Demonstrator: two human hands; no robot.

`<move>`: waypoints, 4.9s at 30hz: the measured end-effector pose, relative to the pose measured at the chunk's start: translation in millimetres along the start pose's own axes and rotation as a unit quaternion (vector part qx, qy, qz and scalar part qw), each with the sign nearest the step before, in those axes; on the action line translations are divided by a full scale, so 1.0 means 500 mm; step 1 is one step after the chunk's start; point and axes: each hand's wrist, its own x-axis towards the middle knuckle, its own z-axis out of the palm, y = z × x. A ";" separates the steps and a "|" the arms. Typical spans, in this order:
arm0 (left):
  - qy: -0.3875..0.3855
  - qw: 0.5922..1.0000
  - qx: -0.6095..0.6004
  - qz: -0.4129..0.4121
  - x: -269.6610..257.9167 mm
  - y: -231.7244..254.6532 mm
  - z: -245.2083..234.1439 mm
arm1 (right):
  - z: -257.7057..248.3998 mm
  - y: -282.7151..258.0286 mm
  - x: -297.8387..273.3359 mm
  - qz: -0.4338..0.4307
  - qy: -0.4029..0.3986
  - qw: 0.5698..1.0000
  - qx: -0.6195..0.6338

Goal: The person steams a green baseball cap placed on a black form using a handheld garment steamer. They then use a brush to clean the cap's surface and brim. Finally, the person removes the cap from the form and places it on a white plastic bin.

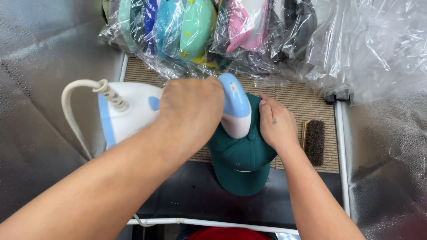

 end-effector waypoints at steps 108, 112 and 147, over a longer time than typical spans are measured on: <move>-0.178 0.754 -0.560 -0.295 -0.072 -0.164 0.254 | -0.008 -0.019 -0.003 0.031 -0.014 0.999 -0.035; -0.208 0.780 -0.513 -0.292 -0.054 -0.174 0.193 | -0.013 -0.022 -0.010 0.035 -0.015 0.998 -0.040; 0.143 0.989 0.034 0.015 0.068 0.037 0.035 | -0.011 -0.018 -0.007 0.103 0.014 0.983 0.148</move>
